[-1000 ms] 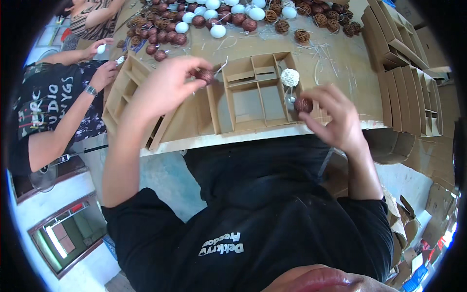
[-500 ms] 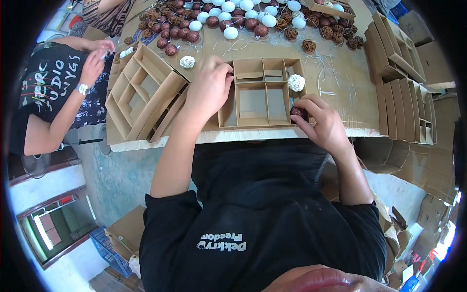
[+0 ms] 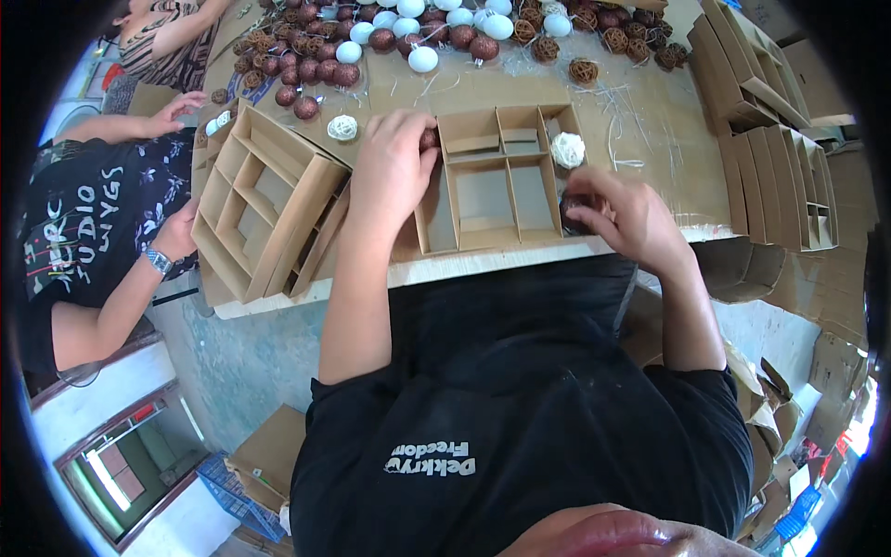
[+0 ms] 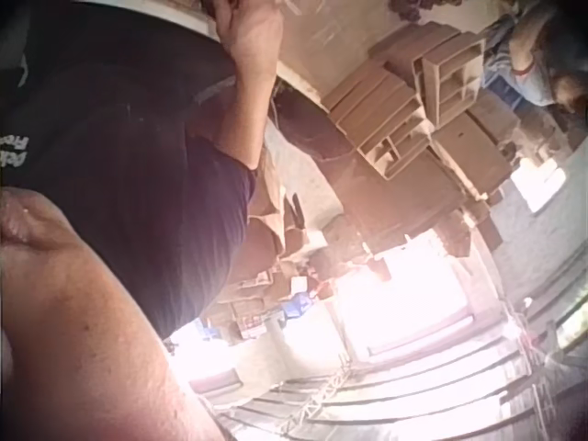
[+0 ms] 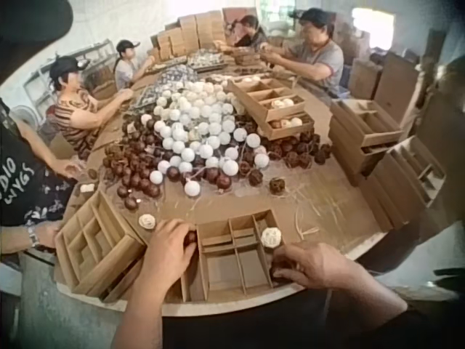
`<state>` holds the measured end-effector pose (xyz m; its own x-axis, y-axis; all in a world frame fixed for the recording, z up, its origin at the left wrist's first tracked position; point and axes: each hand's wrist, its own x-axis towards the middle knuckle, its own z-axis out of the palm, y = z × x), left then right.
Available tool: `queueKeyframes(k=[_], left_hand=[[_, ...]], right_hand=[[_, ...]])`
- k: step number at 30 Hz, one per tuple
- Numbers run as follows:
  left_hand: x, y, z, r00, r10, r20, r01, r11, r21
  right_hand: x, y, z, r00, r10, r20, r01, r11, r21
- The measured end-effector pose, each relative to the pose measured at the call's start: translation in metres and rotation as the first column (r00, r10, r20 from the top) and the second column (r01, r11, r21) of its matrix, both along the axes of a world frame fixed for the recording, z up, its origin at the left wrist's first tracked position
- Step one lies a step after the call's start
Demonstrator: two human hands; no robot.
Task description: The person packs spherical ornaments into partitioned cardboard boxes by hand, placing the ornaments into individual compartments and moving the filled boxes aside.
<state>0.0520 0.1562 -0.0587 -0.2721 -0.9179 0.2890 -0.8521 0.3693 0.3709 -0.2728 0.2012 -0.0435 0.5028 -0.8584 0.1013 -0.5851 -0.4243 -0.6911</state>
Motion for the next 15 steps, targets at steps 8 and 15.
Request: queueKeyframes(k=[8,15], left_hand=[[-0.008,0.002,0.002,0.999,0.029,-0.015,-0.029,0.999,-0.015],[-0.009,0.001,0.001,1.0,-0.001,0.013,0.001,1.0,-0.023]], right_hand=[[0.0,-0.003,-0.004,0.992,-0.091,0.093,0.112,0.963,-0.246],[0.015,-0.029,-0.002,0.992,-0.128,0.002,0.124,0.959,-0.254]])
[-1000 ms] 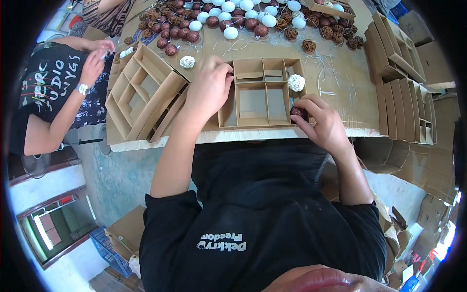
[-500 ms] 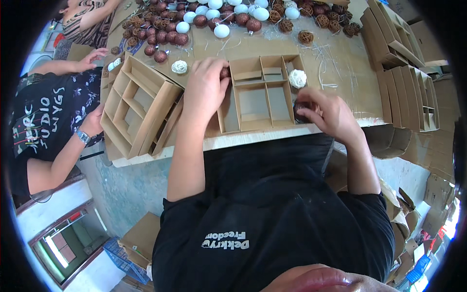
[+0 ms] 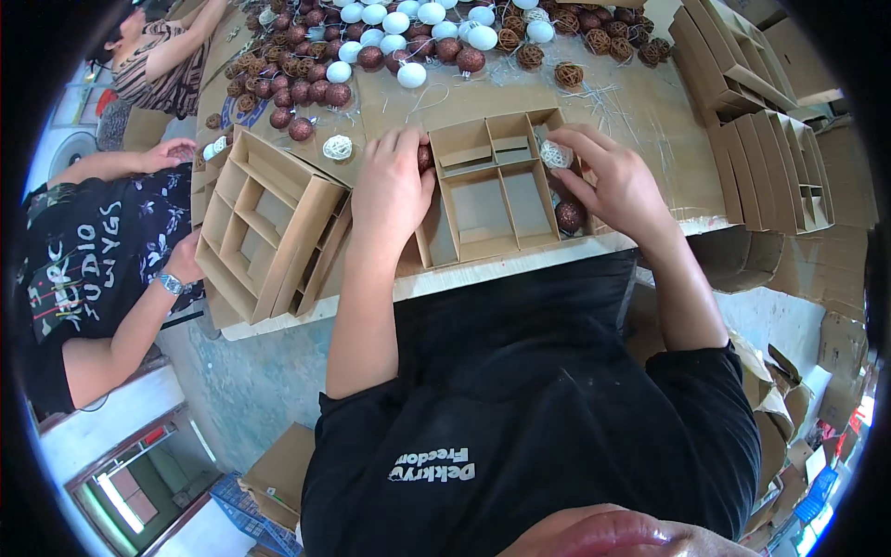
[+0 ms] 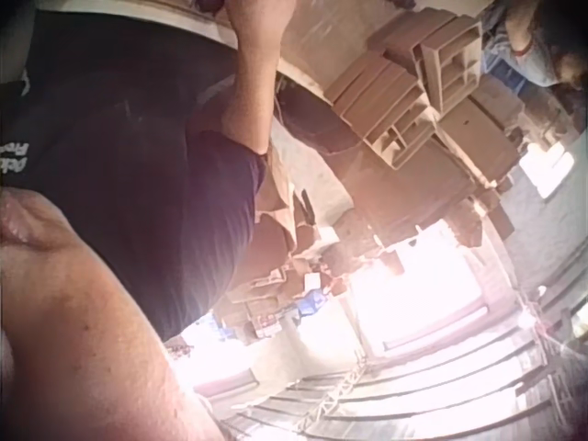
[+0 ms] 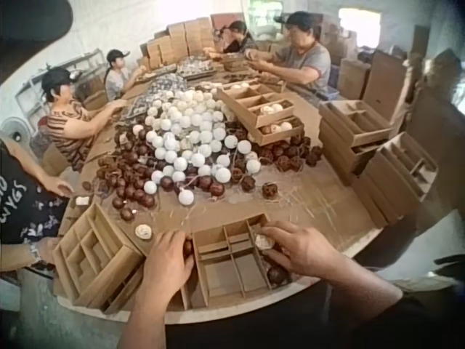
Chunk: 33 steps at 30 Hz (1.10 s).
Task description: The person packs spherical ornaments into partitioned cardboard boxes by hand, placing the ornaments into individual compartments and moving the filled boxes aside.
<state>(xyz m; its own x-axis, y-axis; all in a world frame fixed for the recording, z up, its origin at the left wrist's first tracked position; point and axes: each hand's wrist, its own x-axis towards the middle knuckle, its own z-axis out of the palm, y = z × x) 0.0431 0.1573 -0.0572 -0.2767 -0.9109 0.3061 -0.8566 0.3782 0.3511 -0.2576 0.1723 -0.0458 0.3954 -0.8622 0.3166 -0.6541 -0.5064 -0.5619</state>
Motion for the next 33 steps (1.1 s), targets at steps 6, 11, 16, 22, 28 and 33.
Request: queueKeyframes(k=[6,11,16,22,28,33], left_hand=[[-0.001,0.005,-0.002,0.999,0.038,0.01,-0.038,0.999,-0.008],[-0.005,0.001,0.009,0.996,0.082,0.033,-0.083,0.996,0.015],[0.0,0.003,0.059,0.938,-0.097,0.333,-0.031,0.932,0.36],[-0.023,-0.027,0.16,0.842,-0.028,0.539,0.006,0.999,0.042],[-0.028,-0.231,0.118,0.768,-0.013,0.64,0.108,0.988,-0.111],[0.006,-0.303,0.04,0.789,0.089,0.607,0.054,0.976,-0.213]], right_hand=[[-0.013,0.013,0.011,0.978,0.158,-0.133,-0.129,0.97,0.207],[-0.006,0.022,0.017,0.987,0.085,-0.135,-0.054,0.975,0.217],[-0.008,0.036,0.002,0.945,0.218,-0.244,-0.181,0.969,0.166],[-0.03,0.025,-0.041,0.978,-0.004,0.206,0.0,1.0,0.023],[-0.028,0.022,-0.058,0.909,-0.222,0.354,0.204,0.975,0.086],[-0.017,0.021,-0.066,0.905,-0.241,0.351,0.237,0.97,0.054]])
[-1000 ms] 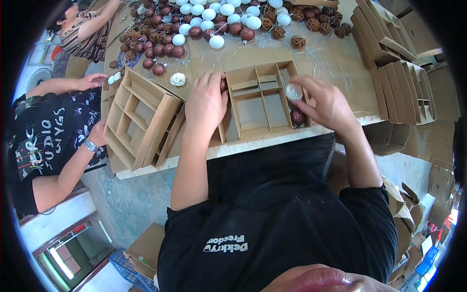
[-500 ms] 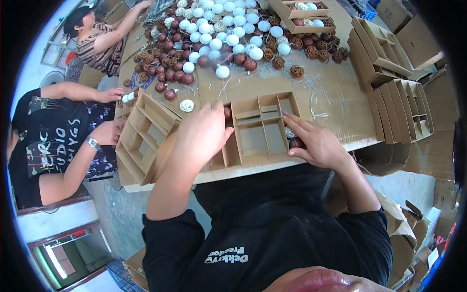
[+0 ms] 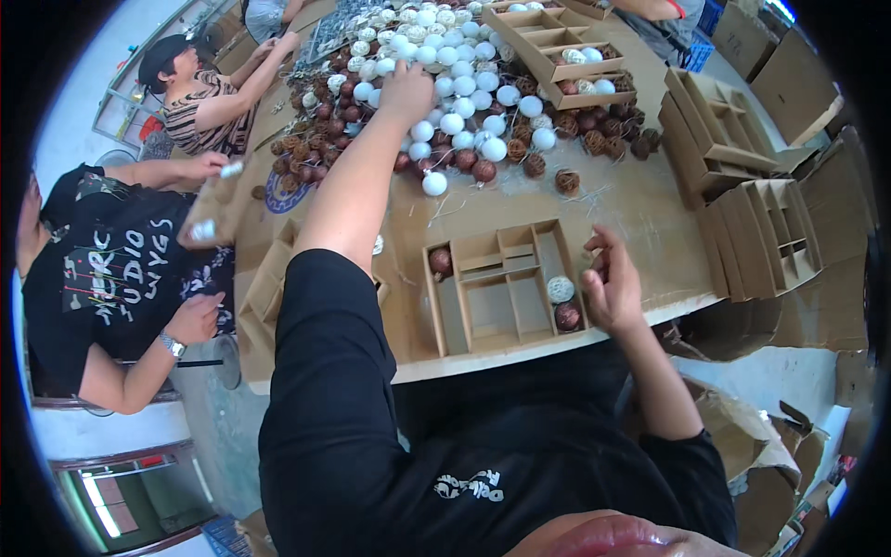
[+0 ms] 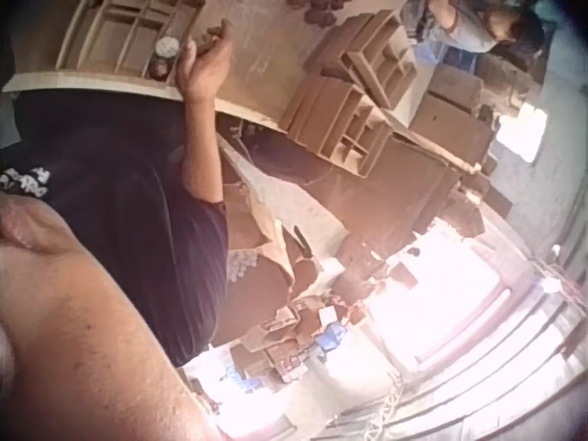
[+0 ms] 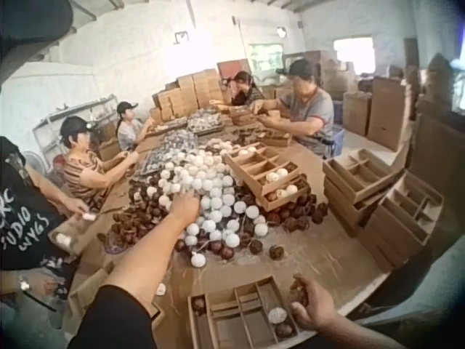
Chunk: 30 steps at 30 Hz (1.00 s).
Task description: The person packs spherical ornaments into partitioned cardboard boxes by hand, placing the ornaments into individual compartments and moving the filled boxes aside.
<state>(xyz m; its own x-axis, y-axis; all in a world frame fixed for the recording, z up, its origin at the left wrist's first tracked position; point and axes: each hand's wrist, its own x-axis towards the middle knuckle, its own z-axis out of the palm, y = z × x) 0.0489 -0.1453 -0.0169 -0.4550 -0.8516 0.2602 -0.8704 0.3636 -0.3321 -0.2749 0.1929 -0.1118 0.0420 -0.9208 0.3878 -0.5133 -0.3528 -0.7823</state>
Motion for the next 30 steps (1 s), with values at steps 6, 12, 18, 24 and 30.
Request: queueKeyframes(k=[6,12,18,24,30], left_hand=[[0.004,-0.013,0.027,0.985,-0.005,-0.173,-0.001,1.0,-0.032],[0.021,0.011,0.069,0.945,-0.102,-0.31,0.116,0.993,0.029],[0.033,0.038,0.096,0.801,0.005,-0.598,0.191,0.946,0.264],[0.036,0.102,0.116,0.866,0.051,-0.497,0.175,0.901,0.398],[0.021,0.266,0.121,0.581,0.375,-0.722,0.57,0.446,0.69]], right_hand=[[0.003,0.001,0.007,0.999,-0.027,-0.042,0.029,0.998,0.051],[0.0,-0.002,0.007,0.995,-0.065,-0.072,0.07,0.995,0.074],[0.002,0.001,0.01,0.994,-0.054,-0.097,0.063,0.993,0.095],[0.008,0.0,0.009,0.992,-0.055,-0.113,0.065,0.994,0.083],[0.008,-0.001,0.013,0.998,-0.059,0.017,0.058,0.996,0.063]])
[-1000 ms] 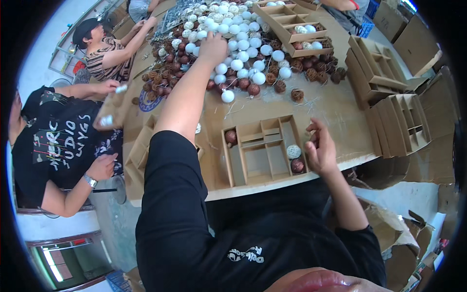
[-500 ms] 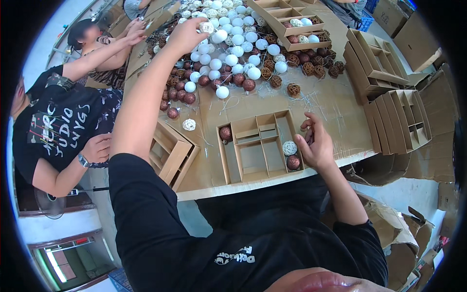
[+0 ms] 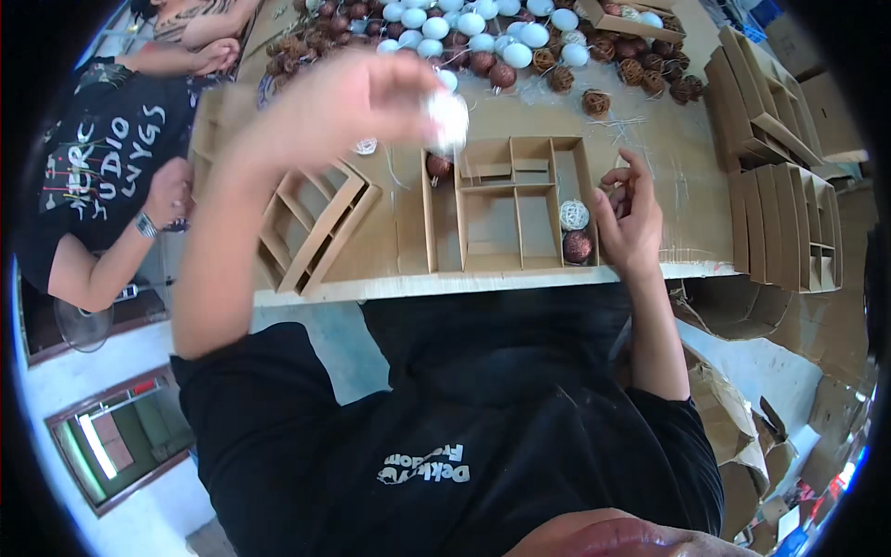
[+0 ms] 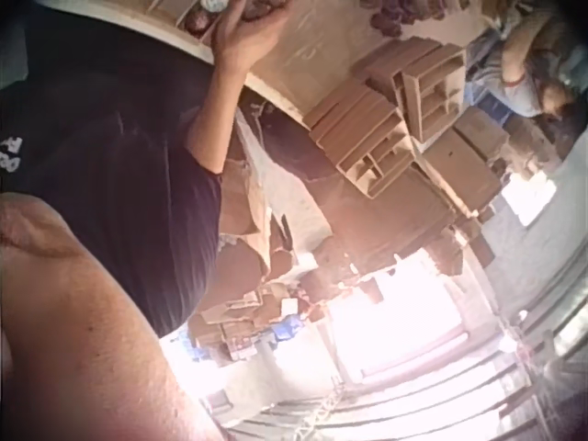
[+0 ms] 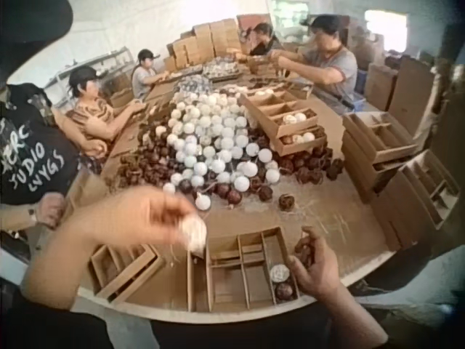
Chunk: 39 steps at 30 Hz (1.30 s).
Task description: The person packs spherical ornaments into partitioned cardboard boxes by hand, placing the ornaments into individual compartments and moving the filled boxes aside.
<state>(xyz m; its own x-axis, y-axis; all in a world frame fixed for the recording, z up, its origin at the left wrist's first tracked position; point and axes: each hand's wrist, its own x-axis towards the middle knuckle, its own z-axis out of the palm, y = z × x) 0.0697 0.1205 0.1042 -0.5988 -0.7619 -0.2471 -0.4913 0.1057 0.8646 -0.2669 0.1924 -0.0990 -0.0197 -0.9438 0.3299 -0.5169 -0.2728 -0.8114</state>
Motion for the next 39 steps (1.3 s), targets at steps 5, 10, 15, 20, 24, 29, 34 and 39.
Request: queueKeyframes(k=[5,10,15,20,24,29,34,39], left_hand=[[-0.003,0.072,-0.103,0.895,0.293,0.336,-0.154,0.91,-0.384],[-0.024,0.076,-0.15,0.846,0.509,0.158,-0.29,0.688,-0.665],[-0.017,0.059,-0.115,0.905,0.353,0.238,-0.262,0.902,-0.343],[-0.015,0.056,-0.156,0.863,0.457,0.215,-0.295,0.802,-0.52],[-0.016,0.061,-0.148,0.865,0.461,0.198,-0.341,0.83,-0.443],[-0.009,0.067,-0.134,0.893,0.43,0.13,-0.353,0.851,-0.389],[-0.018,0.025,-0.11,0.868,0.491,0.081,-0.331,0.691,-0.643],[-0.032,-0.054,-0.151,0.698,0.666,0.264,-0.179,0.519,-0.836]], right_hand=[[-0.004,-0.008,-0.005,0.999,0.012,0.037,-0.013,1.0,0.01],[-0.004,-0.012,0.001,0.995,0.076,0.058,-0.079,0.996,0.04],[-0.014,-0.031,0.024,0.994,0.059,-0.089,-0.053,0.996,0.066],[0.019,-0.11,0.06,0.963,0.098,-0.25,-0.104,0.994,-0.011],[0.06,-0.192,0.055,0.879,0.08,-0.47,-0.167,0.975,-0.146],[0.079,-0.228,0.049,0.665,0.137,-0.734,-0.258,0.965,-0.054],[0.046,-0.116,0.096,0.922,-0.038,-0.385,-0.06,0.969,-0.24],[0.041,-0.026,0.047,0.897,-0.023,-0.44,0.018,1.0,-0.016]])
